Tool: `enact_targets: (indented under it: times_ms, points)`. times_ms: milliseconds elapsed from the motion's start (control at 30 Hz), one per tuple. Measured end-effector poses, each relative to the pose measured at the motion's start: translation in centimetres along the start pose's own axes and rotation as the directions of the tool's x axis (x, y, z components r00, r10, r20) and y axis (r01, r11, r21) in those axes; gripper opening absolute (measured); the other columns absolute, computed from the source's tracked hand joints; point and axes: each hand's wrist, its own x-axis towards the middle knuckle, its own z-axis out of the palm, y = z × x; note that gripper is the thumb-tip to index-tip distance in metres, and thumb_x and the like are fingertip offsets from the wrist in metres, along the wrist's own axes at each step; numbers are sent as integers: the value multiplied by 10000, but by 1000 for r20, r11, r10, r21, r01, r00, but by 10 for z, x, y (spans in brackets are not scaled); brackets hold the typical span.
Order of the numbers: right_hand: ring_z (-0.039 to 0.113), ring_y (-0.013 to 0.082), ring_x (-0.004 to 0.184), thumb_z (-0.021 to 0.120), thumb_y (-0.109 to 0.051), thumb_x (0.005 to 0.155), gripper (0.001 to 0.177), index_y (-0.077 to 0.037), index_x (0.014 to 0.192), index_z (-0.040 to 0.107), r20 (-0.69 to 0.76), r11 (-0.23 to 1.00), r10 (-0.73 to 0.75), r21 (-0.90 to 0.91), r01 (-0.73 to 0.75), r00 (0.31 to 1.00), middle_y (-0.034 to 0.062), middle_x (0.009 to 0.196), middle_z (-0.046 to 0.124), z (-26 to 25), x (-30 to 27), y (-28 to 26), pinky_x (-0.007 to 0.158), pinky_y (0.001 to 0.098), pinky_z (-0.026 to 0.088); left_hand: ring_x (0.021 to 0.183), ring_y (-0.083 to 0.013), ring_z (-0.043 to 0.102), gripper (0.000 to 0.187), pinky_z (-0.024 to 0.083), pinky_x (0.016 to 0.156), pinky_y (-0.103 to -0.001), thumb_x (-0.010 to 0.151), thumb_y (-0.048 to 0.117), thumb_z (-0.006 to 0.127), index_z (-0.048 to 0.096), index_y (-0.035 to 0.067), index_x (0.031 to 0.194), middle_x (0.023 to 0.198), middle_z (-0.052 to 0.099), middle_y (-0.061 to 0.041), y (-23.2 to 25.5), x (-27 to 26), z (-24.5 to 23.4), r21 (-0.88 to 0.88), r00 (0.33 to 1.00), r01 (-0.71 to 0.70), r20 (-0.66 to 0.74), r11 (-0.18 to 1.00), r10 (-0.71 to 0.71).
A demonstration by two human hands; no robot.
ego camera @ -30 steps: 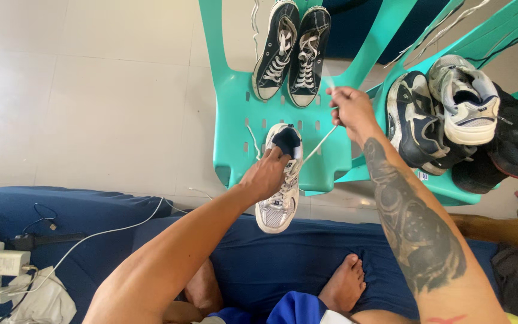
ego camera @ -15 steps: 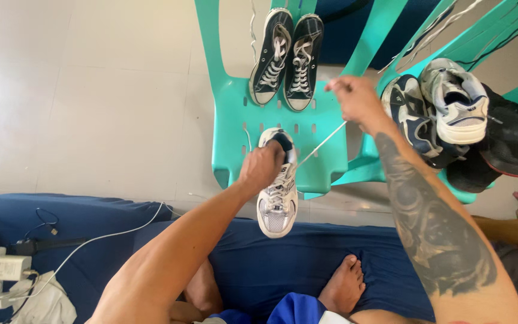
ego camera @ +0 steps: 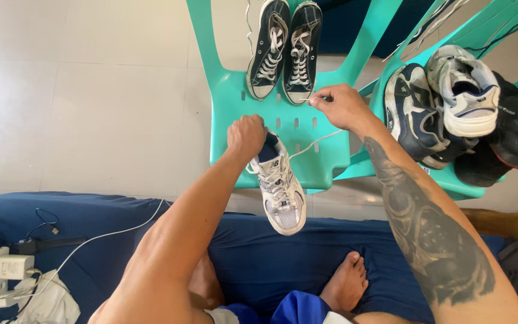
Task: The person laces a white sneaker by threading the laces through the eyelets and tying them. The person then repeats the process on a second white sneaker.
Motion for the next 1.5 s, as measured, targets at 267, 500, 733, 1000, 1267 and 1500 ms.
enact_targets:
  times_ms: [267, 500, 733, 1000, 1267, 1500]
  points:
    - [750, 270, 851, 724, -221, 917, 201, -104, 1063, 798, 2, 1000, 13, 13, -13, 1000, 128, 928, 779, 40, -3, 3, 786, 384, 567, 936, -386, 711, 233, 555, 838, -466, 897, 306, 718, 802, 92, 942, 955, 752, -189, -20, 35, 14, -219, 998, 50, 37, 975, -42]
    - [768, 258, 882, 709, -156, 895, 171, -90, 1028, 796, -43, 994, 21, 108, -16, 999, 115, 937, 788, 90, -3, -14, 821, 364, 586, 826, -327, 742, 311, 567, 804, -429, 892, 366, 713, 804, 80, 810, 823, 760, -153, -35, 46, 19, -350, 980, 164, 161, 922, -113]
    - [753, 245, 855, 752, -219, 876, 183, -93, 998, 803, 38, 958, 220, 181, -223, 975, 134, 920, 785, 108, 6, -23, 783, 362, 570, 718, -252, 697, 372, 550, 727, -399, 921, 379, 710, 777, 30, 811, 743, 723, -150, -37, 36, 18, -504, 974, 210, 179, 838, -137]
    - [706, 160, 711, 698, -180, 930, 164, -57, 993, 784, 87, 924, 244, 281, -259, 966, 82, 801, 755, 114, 9, -20, 649, 327, 574, 681, -178, 645, 373, 544, 673, -378, 929, 351, 727, 782, -16, 896, 752, 723, -129, -33, 26, 2, -579, 950, 292, 264, 761, -164]
    - [722, 129, 738, 667, -166, 965, 173, -24, 1019, 749, 132, 855, 315, 391, -341, 940, 78, 864, 759, 111, 7, -15, 650, 297, 617, 792, -187, 734, 351, 581, 753, -353, 851, 338, 781, 795, 33, 1023, 884, 786, -132, -20, 15, -11, -615, 957, 279, 244, 738, -158]
    - [734, 135, 760, 661, -149, 971, 173, -1, 1022, 734, 99, 856, 297, 413, -311, 950, 89, 873, 766, 116, 7, -8, 655, 304, 630, 848, -229, 775, 256, 599, 790, -345, 837, 224, 738, 811, 63, 1022, 909, 790, -150, -23, 20, -18, -556, 984, -46, 120, 830, 135]
